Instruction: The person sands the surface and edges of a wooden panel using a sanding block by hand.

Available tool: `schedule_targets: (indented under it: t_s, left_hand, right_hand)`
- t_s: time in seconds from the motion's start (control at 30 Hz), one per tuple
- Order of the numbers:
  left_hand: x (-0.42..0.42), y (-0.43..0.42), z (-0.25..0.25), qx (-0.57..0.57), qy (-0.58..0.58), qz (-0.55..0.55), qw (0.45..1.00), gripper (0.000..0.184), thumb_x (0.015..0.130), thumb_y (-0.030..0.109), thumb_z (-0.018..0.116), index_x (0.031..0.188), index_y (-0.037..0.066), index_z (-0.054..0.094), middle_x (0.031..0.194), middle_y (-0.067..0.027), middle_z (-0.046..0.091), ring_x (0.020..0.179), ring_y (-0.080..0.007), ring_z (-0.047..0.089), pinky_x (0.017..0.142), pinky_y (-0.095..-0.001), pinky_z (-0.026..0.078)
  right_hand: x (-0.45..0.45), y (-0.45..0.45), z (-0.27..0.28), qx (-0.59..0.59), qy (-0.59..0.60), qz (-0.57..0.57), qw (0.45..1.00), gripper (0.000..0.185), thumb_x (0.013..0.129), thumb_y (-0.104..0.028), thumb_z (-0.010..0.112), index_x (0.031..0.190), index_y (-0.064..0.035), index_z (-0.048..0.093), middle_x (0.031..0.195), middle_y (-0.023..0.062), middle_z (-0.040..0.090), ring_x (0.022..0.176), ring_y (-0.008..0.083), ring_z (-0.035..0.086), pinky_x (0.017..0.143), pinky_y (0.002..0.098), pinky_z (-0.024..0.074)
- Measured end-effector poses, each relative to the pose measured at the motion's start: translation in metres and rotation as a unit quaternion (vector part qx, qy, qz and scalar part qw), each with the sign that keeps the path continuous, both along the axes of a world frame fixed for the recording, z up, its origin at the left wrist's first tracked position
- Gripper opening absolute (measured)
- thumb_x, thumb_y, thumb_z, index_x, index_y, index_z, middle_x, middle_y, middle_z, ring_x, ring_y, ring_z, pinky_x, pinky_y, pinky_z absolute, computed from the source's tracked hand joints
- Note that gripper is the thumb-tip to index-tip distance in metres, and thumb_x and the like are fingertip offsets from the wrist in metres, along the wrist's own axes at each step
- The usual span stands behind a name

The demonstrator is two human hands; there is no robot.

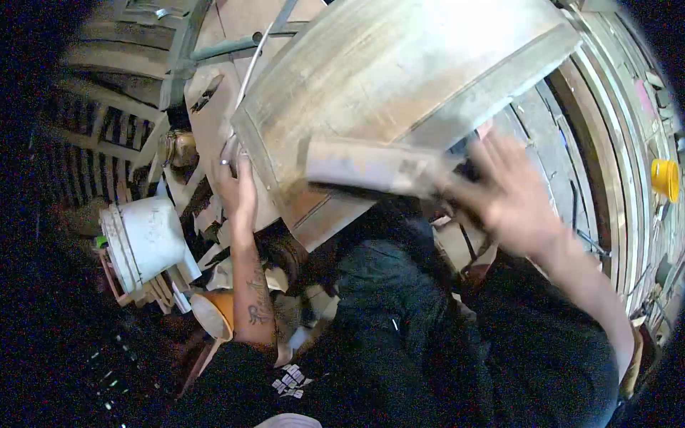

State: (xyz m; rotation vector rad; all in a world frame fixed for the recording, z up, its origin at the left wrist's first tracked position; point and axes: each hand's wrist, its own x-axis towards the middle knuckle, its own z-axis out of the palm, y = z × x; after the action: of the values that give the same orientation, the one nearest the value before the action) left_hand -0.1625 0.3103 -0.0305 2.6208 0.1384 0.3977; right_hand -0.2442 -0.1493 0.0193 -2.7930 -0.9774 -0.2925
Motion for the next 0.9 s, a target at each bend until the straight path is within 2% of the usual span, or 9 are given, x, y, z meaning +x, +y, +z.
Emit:
schedule_targets:
  t_s: [0.03,0.07,0.3,0.33,0.47,0.57,0.67,0.77,0.9]
  left_hand:
    - [-0.002,-0.005,0.003,-0.039,0.018,0.018,0.999,0.044,0.100,0.019,0.064,0.141,0.003,0.065,0.145,-0.0197,0.060,0.138,-0.0406,0.053,0.118,-0.0480,0.039]
    - [-0.002,-0.006,0.003,-0.042,0.015,0.015,0.999,0.044,0.100,0.019,0.064,0.141,0.003,0.065,0.145,-0.0197,0.060,0.138,-0.0406,0.053,0.118,-0.0480,0.039]
    - [0.005,0.002,0.004,0.004,-0.009,-0.035,0.999,0.044,0.099,0.016,0.062,0.141,0.002,0.065,0.147,-0.0204,0.060,0.139,-0.0365,0.055,0.117,-0.0470,0.041]
    - [0.002,0.003,0.002,0.022,-0.017,-0.037,0.999,0.044,0.100,0.016,0.062,0.142,0.001,0.065,0.148,-0.0206,0.060,0.139,-0.0364,0.055,0.118,-0.0468,0.041]
    - [0.000,-0.009,0.013,0.016,0.004,-0.016,1.000,0.049,0.100,0.015,0.060,0.146,-0.001,0.060,0.149,-0.0241,0.058,0.140,-0.0406,0.053,0.119,-0.0482,0.040]
    - [-0.002,-0.003,0.004,0.039,-0.008,0.025,0.999,0.051,0.099,0.014,0.060,0.148,-0.001,0.058,0.147,-0.0238,0.059,0.139,-0.0412,0.054,0.118,-0.0489,0.040]
    - [-0.001,0.000,0.008,0.010,0.012,-0.025,1.000,0.050,0.099,0.012,0.061,0.147,-0.002,0.059,0.147,-0.0236,0.059,0.139,-0.0401,0.054,0.118,-0.0486,0.040]
    - [0.000,-0.006,0.007,-0.012,0.013,-0.014,1.000,0.046,0.103,0.018,0.061,0.145,-0.002,0.062,0.148,-0.0224,0.059,0.140,-0.0391,0.053,0.119,-0.0481,0.038]
    - [0.000,-0.001,0.007,0.026,0.015,-0.022,0.999,0.047,0.104,0.019,0.061,0.146,-0.001,0.061,0.149,-0.0217,0.058,0.141,-0.0394,0.052,0.120,-0.0488,0.038]
  right_hand:
    - [0.009,-0.015,0.018,-0.010,0.207,-0.104,0.973,0.076,0.078,-0.012,0.084,0.150,-0.0277,0.065,0.137,0.0203,0.060,0.135,0.0390,0.053,0.111,0.0522,0.0492]
    - [0.027,-0.044,0.000,0.010,-0.014,-0.069,0.997,0.075,0.081,-0.002,0.078,0.152,-0.0182,0.062,0.133,0.0205,0.061,0.122,0.0351,0.060,0.099,0.0483,0.0539]
    - [0.001,-0.007,-0.003,0.051,0.043,-0.023,0.998,0.079,0.082,-0.017,0.078,0.156,-0.0328,0.058,0.102,0.0062,0.051,0.095,0.0267,0.051,0.083,0.0428,0.0474]
    - [-0.004,0.001,0.007,-0.001,0.041,0.011,0.999,0.059,0.087,-0.023,0.068,0.145,-0.0288,0.068,0.116,0.0140,0.057,0.112,0.0383,0.055,0.102,0.0509,0.0472]
    - [0.030,-0.058,0.014,0.038,0.106,-0.180,0.977,0.062,0.088,-0.017,0.077,0.148,-0.0254,0.066,0.110,0.0251,0.062,0.105,0.0421,0.059,0.098,0.0490,0.0491]
    - [0.066,-0.096,-0.065,0.229,-0.236,-0.230,0.916,0.057,0.090,-0.020,0.078,0.146,-0.0193,0.067,0.099,0.0221,0.058,0.088,0.0377,0.056,0.077,0.0472,0.0487]
    - [0.029,-0.069,-0.010,0.058,0.044,-0.187,0.980,0.055,0.091,-0.021,0.076,0.146,-0.0277,0.069,0.101,0.0151,0.057,0.095,0.0310,0.055,0.083,0.0443,0.0462]
    - [-0.003,-0.008,0.010,-0.001,0.007,-0.023,1.000,0.058,0.090,-0.022,0.072,0.147,-0.0326,0.068,0.105,0.0115,0.056,0.107,0.0276,0.055,0.101,0.0464,0.0498]
    - [0.029,-0.083,-0.013,0.055,-0.022,-0.169,0.984,0.050,0.090,-0.022,0.075,0.140,-0.0221,0.073,0.100,0.0142,0.057,0.099,0.0310,0.057,0.092,0.0457,0.0523]
